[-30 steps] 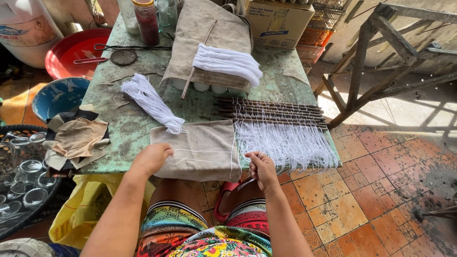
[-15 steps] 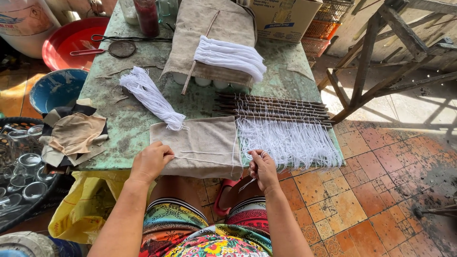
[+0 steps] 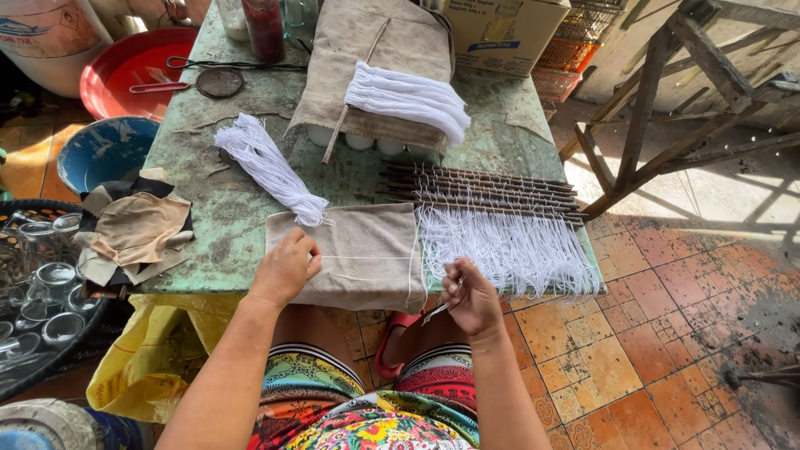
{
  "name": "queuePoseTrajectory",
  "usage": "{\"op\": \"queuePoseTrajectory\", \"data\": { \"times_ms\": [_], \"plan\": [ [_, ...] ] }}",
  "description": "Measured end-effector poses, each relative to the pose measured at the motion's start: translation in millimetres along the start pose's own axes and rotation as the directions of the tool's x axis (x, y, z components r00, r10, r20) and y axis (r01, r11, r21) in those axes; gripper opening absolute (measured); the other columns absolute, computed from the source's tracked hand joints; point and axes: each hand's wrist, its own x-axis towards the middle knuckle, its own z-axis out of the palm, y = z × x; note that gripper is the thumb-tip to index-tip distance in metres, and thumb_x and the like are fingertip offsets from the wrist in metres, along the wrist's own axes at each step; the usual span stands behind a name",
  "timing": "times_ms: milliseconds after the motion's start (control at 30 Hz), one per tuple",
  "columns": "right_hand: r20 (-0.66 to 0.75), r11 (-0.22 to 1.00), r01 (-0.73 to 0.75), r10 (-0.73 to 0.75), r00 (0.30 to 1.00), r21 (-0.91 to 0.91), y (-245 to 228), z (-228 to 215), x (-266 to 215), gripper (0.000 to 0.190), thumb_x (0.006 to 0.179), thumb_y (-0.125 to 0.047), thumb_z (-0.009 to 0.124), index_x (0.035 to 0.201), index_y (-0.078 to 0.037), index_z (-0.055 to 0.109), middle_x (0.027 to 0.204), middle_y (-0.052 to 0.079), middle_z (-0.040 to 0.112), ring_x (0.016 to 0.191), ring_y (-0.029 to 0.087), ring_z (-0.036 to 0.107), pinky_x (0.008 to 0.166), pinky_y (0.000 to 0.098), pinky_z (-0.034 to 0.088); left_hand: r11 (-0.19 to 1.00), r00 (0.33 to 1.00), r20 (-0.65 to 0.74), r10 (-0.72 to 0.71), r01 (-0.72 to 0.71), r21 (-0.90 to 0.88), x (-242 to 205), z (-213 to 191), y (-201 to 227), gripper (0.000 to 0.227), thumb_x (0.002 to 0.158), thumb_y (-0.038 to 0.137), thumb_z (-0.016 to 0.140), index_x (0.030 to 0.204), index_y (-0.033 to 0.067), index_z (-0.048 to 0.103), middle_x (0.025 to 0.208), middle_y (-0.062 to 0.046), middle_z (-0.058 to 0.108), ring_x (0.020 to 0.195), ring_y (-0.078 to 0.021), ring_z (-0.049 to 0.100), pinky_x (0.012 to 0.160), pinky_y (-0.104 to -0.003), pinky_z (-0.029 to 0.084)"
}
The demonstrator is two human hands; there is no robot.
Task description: Winding white thread around a wooden stick and tying it off to prepare candle wicks.
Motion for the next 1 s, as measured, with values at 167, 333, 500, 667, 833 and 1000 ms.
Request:
{"op": "queuePoseTrajectory", "data": {
  "times_ms": [167, 333, 500, 667, 833, 1000],
  "plan": [
    [0.144, 0.987, 0.129, -0.142, 0.979, 0.101, -38, 13, -20, 0.009, 0.105, -0.019, 0.053, 0.105, -0.013, 0.060, 0.117, 0.007, 0.071, 0.100, 0.022, 0.065, 0.063, 0.0228, 0.047, 0.995, 0.986, -0.167, 0.002, -0.020, -0.102, -12, -35, 1, 0.014, 0.092, 0.037, 0.063, 0.089, 0.0232, 0.062, 0.120, 0.004, 0.057, 0.113, -0.0268, 0.065, 0.094, -0.046, 0.053],
    [0.075, 0.662, 0.596, -0.638, 0.766, -0.455, -22, 32, -19, 0.006, 0.102, -0.013, 0.063, 0.096, -0.012, 0.062, 0.110, 0.004, 0.052, 0.090, 0.013, 0.055, 0.062, 0.0199, 0.045, 0.989, 0.980, -0.200, -0.016, 0.045, 0.141, -11, -4, -22, 0.013, 0.091, 0.041, 0.063, 0.088, 0.0288, 0.067, 0.126, 0.008, 0.059, 0.122, -0.0201, 0.060, 0.102, -0.047, 0.044],
    [0.398, 0.326, 0.668, -0.602, 0.692, -0.669, 21, 78, -38, 0.007, 0.091, -0.007, 0.073, 0.089, -0.013, 0.076, 0.095, 0.003, 0.050, 0.081, 0.015, 0.056, 0.063, 0.0263, 0.047, 0.999, 0.969, -0.244, 0.045, -0.047, -0.003, -35, -41, 86, 0.026, 0.106, 0.044, 0.047, 0.116, 0.0326, 0.069, 0.130, 0.007, 0.066, 0.125, -0.0118, 0.062, 0.115, -0.051, 0.030],
    [0.462, 0.199, 0.747, -0.678, 0.572, -0.634, 16, 115, -58, 0.007, 0.091, -0.016, 0.075, 0.091, -0.020, 0.080, 0.081, 0.001, 0.055, 0.053, 0.011, 0.047, 0.051, 0.0236, 0.044, 0.270, 0.986, 0.144, 0.082, 0.117, -0.956, -58, -73, 151, 0.033, 0.102, 0.029, 0.063, 0.129, 0.0122, 0.073, 0.104, -0.004, 0.079, 0.102, -0.0080, 0.065, 0.096, -0.033, 0.050],
    [0.415, 0.263, 0.767, -0.716, 0.562, -0.586, 5, 107, -58, 0.008, 0.086, -0.010, 0.081, 0.090, -0.017, 0.080, 0.088, 0.002, 0.064, 0.059, 0.008, 0.050, 0.055, 0.0224, 0.043, 0.146, 0.977, 0.213, -0.019, 0.214, -0.966, -58, -73, 149, 0.019, 0.094, 0.019, 0.077, 0.109, 0.0089, 0.079, 0.079, 0.000, 0.070, 0.075, -0.0052, 0.054, 0.067, -0.018, 0.041],
    [0.380, 0.411, 0.777, -0.701, 0.603, -0.476, 20, 105, -51, 0.007, 0.083, -0.009, 0.083, 0.090, -0.011, 0.081, 0.088, 0.005, 0.070, 0.065, 0.007, 0.052, 0.059, 0.0218, 0.043, 0.119, 0.968, 0.245, -0.058, 0.250, -0.961, -54, -72, 146, 0.012, 0.089, 0.017, 0.083, 0.095, 0.0067, 0.081, 0.074, -0.002, 0.070, 0.068, -0.0046, 0.050, 0.058, -0.018, 0.035]
  ]
}}
